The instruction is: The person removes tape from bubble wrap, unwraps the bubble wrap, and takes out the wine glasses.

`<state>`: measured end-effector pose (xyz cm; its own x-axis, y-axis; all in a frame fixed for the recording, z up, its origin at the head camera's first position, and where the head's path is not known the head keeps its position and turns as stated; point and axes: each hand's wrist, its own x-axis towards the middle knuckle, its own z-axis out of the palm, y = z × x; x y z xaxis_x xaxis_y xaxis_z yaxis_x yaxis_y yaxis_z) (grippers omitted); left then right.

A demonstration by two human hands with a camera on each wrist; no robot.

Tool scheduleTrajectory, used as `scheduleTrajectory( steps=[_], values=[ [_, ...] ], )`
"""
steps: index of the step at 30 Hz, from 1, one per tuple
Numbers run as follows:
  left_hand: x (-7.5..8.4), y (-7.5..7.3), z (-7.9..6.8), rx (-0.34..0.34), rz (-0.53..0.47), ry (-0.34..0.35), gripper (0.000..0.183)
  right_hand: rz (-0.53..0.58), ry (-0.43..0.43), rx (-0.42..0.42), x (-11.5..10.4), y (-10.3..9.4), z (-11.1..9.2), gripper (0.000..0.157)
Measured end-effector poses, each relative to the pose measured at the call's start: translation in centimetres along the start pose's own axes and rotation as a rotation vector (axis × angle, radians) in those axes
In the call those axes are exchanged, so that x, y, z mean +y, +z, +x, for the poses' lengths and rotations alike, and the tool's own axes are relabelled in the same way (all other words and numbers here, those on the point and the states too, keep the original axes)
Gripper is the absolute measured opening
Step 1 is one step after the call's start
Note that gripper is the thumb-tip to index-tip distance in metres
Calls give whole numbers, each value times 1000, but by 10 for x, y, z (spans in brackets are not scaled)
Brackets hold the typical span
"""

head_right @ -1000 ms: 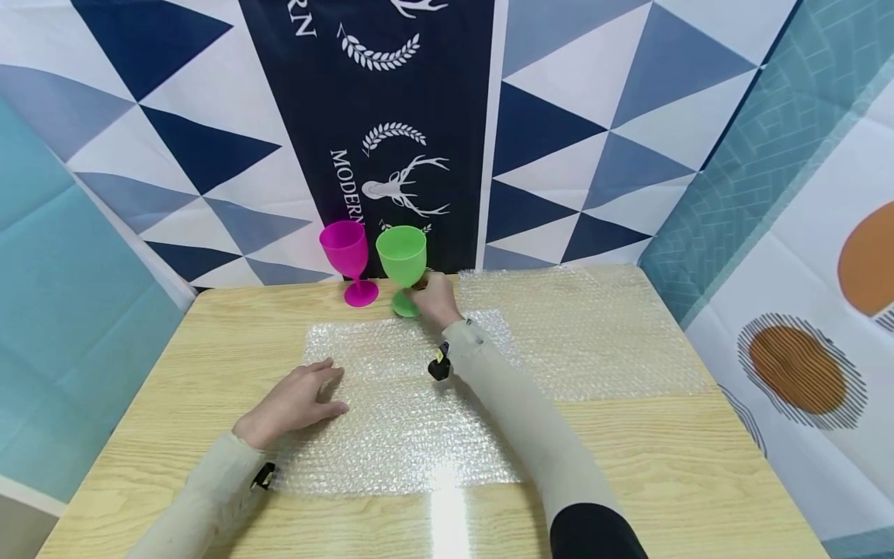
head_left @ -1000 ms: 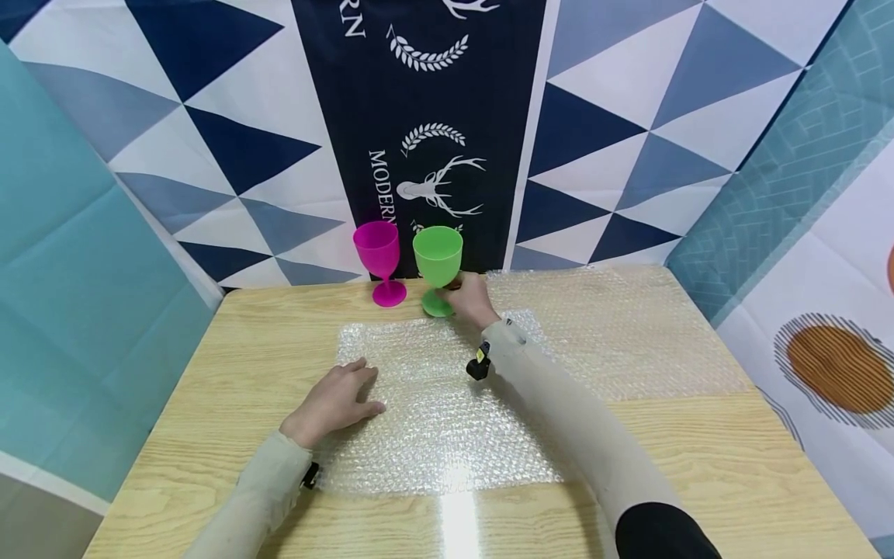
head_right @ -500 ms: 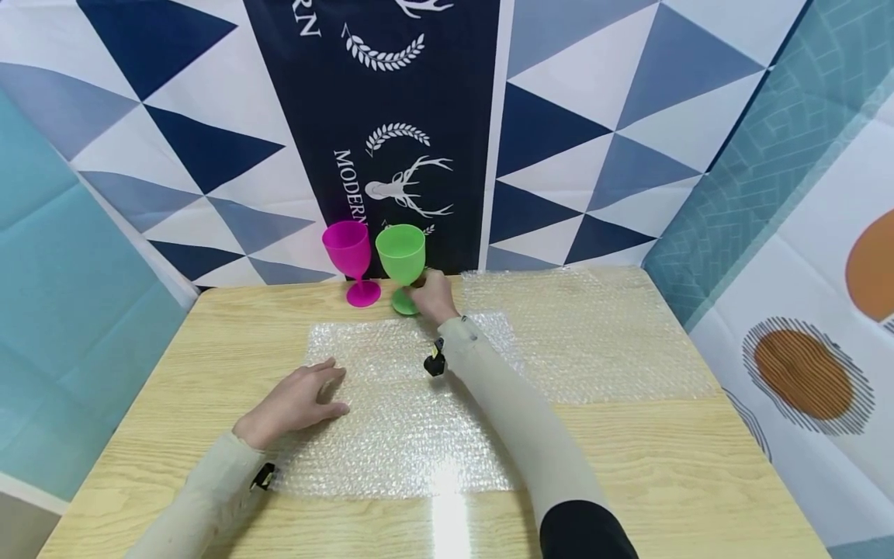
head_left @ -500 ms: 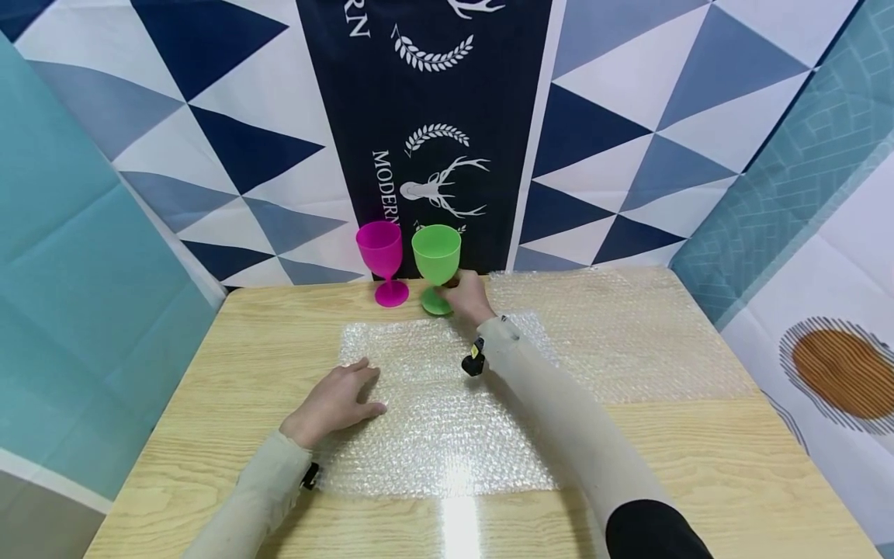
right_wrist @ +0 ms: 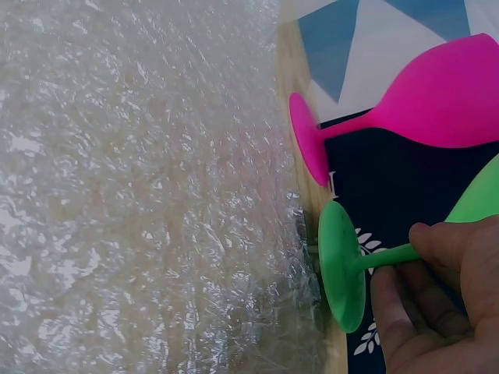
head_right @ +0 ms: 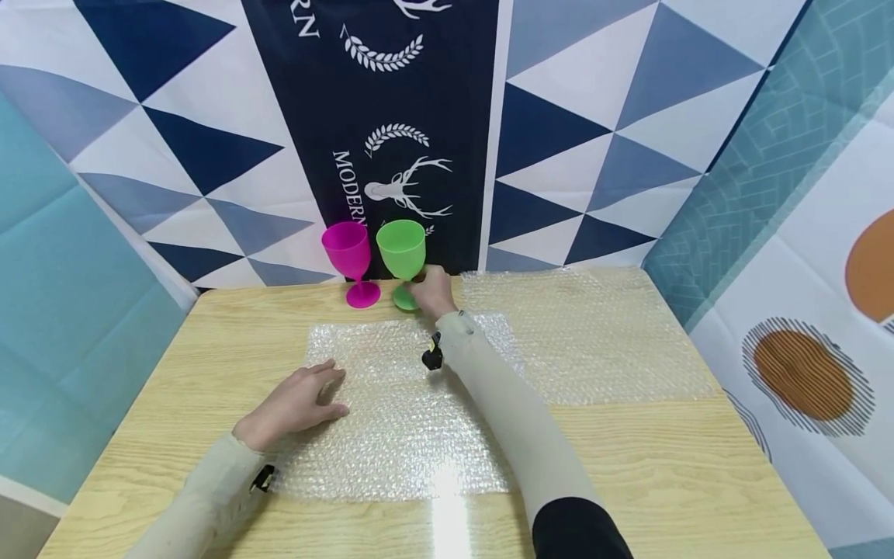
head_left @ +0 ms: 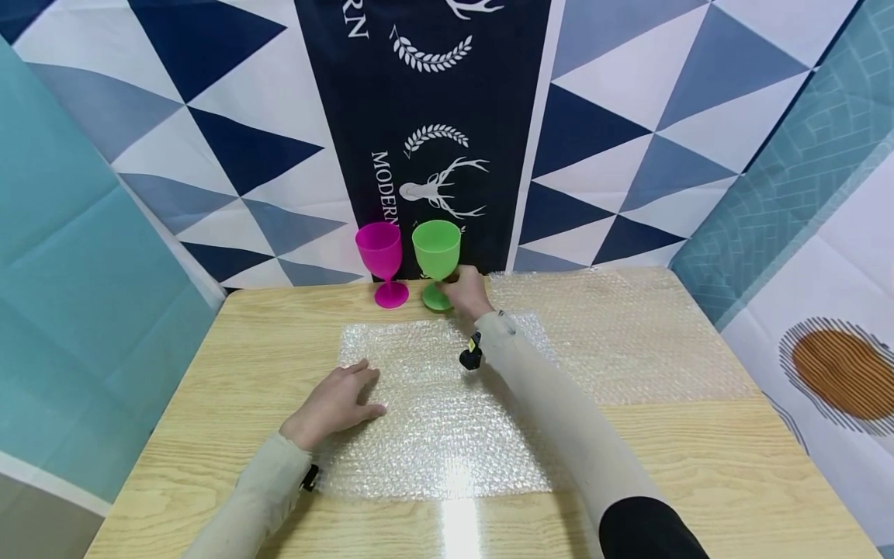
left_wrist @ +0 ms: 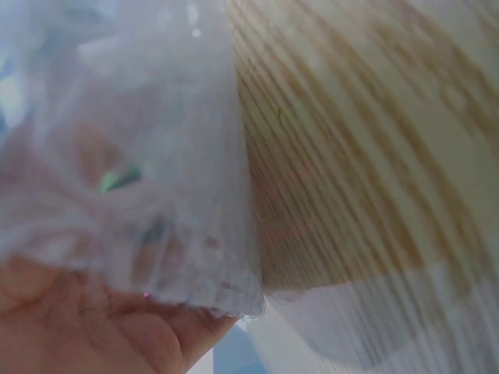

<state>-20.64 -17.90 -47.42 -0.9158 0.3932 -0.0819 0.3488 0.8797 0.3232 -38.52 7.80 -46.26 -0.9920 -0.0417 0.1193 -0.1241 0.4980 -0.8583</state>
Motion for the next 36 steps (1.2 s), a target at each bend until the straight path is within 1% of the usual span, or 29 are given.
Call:
scheduleTrajectory(
  steps=[6, 11, 16, 23, 27, 31, 36],
  values=[
    [-1, -1, -1, 12, 0, 19, 70, -32, -21, 1, -4, -1, 1, 21],
    [-1, 0, -1, 13, 3, 24, 71, -51, -24, -5, -2, 0, 2, 20],
    [-1, 0, -1, 12, 1, 20, 70, -66, -24, -12, 1, 2, 4, 20],
    [0, 0, -1, 7, -3, 13, 70, -55, -17, -2, 4, 3, 7, 20],
    [0, 1, -1, 8, -14, 11, 70, -71, -15, -1, 6, 3, 9, 21],
    [1, 1, -1, 6, -20, 9, 70, -84, -11, -6, 9, 7, 10, 21],
    [2, 0, -1, 7, -14, 5, 70, -71, -4, -8, 8, 12, 11, 22]
  ],
)
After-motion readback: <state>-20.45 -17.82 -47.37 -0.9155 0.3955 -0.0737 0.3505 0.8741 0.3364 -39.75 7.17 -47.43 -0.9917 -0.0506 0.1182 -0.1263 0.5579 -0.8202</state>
